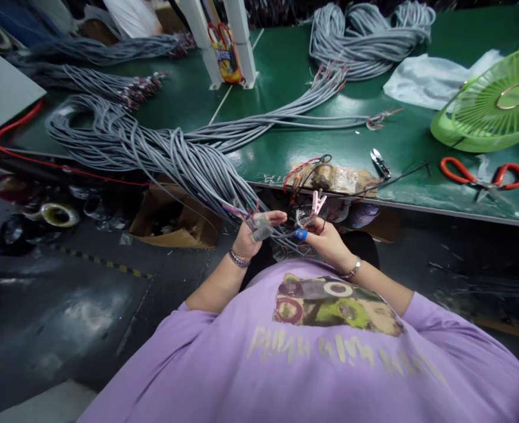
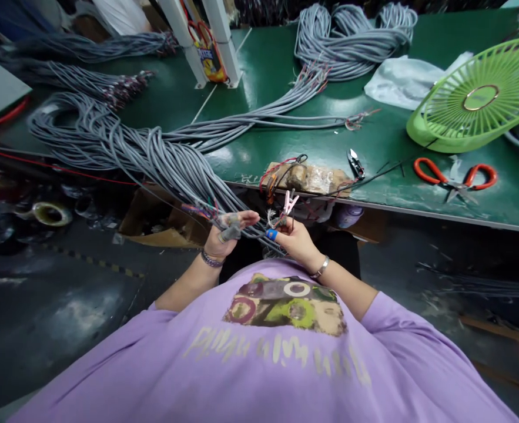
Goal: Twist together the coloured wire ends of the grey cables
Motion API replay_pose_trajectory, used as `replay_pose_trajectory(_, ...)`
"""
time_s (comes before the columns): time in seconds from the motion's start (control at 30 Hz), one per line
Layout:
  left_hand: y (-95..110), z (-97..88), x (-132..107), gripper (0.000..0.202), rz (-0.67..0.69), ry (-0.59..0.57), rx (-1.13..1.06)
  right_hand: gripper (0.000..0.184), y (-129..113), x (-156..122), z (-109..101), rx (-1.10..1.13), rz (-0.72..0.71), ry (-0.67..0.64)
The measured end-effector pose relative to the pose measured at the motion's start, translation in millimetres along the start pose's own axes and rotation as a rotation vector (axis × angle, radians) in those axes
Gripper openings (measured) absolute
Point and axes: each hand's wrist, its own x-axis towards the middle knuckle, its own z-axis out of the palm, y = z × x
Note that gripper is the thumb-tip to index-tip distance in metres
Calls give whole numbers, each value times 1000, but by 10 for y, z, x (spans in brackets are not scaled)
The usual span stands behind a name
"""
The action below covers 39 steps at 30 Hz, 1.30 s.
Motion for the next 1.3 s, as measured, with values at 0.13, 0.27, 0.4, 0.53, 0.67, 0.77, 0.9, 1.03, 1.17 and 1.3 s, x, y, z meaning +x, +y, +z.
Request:
replay_pose_trajectory(0.13, -27, 8, -52, 45, -39, -170, 313, 43, 7, -15, 25, 52, 22, -6)
replay_pose_trajectory(0.27, -49, 70, -97, 40, -20, -193, 431, 44, -2, -43, 59, 50, 18, -11)
replay_pose_trajectory(0.4, -69, 114, -137, 39, 7, -89, 426, 45, -69, -81, 62, 7, 23, -96)
replay_pose_trajectory(0.53, -79, 94, -165, 34, 11, -80, 499, 45, -129, -105, -12, -32, 47, -97)
replay_pose_trajectory(0.67, -60, 87, -173, 35, 14, -95, 462, 44, -172, -113, -93, -46, 53, -20)
replay_pose_trajectory(0.77, -15, 120, -164, 37, -21, -137, 427, 41, -224, -128, -131, -69, 68, -67)
replay_pose_trajectory(0.9, 82, 144, -125, 37, -70, -233, 386, 39, -243, -113, -160, -134, 106, -174)
replay_pose_trajectory(1.03, 153, 66, -86, 35, -150, -380, 321, 41, -144, -22, -184, -188, 26, -54)
replay_pose_trajectory(1.17, 124, -60, -64, 41, -175, -259, 251, 38, -128, -45, -247, -239, -187, 121)
replay_pose_trajectory(1.3, 36, -120, -35, 46, -139, -75, 145, 32, -281, -226, -244, -357, -353, 78)
